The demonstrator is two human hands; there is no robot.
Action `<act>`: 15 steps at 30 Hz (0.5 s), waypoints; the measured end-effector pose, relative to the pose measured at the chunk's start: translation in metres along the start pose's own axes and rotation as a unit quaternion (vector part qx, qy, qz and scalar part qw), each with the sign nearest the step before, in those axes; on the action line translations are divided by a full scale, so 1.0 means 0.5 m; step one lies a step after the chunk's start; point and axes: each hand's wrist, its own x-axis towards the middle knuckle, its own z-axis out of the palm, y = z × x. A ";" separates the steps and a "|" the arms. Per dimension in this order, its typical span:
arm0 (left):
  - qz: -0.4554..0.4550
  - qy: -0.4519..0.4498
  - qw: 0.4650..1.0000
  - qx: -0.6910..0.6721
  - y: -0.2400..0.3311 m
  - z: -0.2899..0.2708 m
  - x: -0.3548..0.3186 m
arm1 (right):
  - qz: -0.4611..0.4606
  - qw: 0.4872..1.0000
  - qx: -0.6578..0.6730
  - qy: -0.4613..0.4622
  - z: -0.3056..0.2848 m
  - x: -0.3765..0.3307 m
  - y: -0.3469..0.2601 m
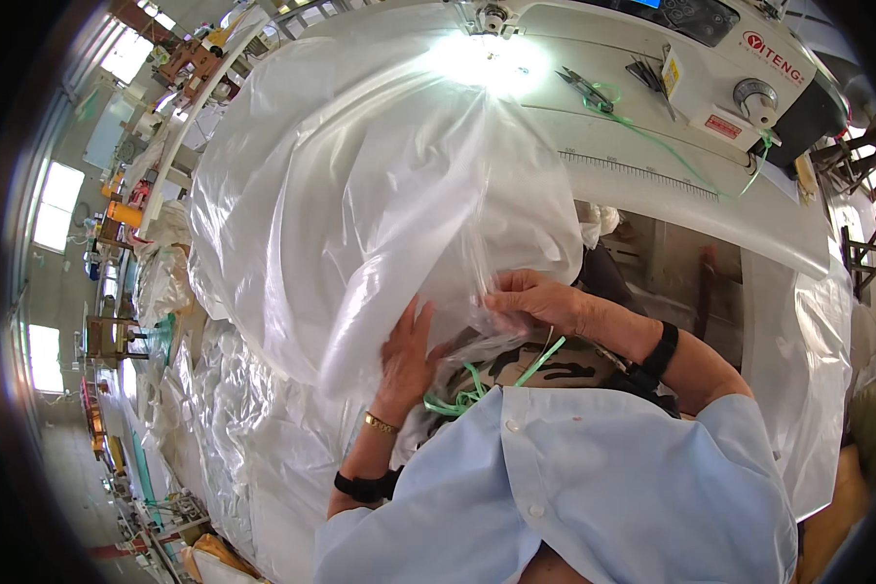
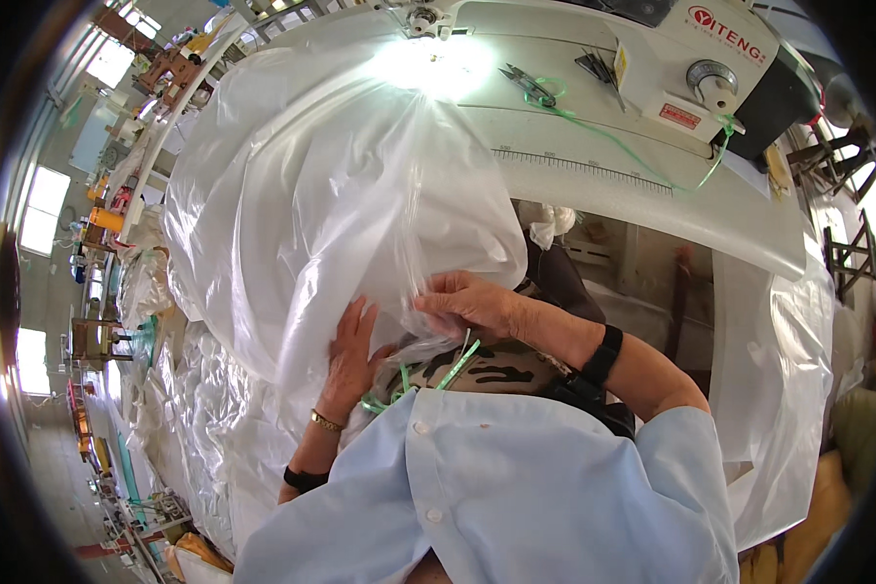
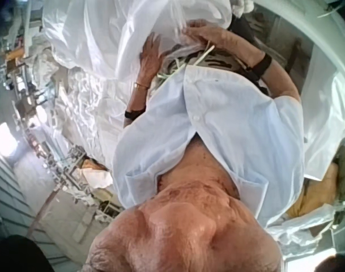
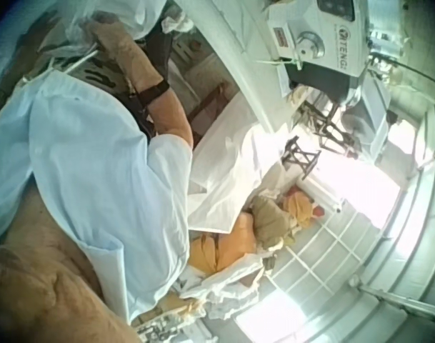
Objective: Sewing white plastic sheets with an industrial sewing machine.
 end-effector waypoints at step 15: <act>-0.232 -0.226 0.920 0.218 -0.319 -0.158 -0.225 | 0.012 0.998 -0.036 0.054 -0.001 -0.007 0.021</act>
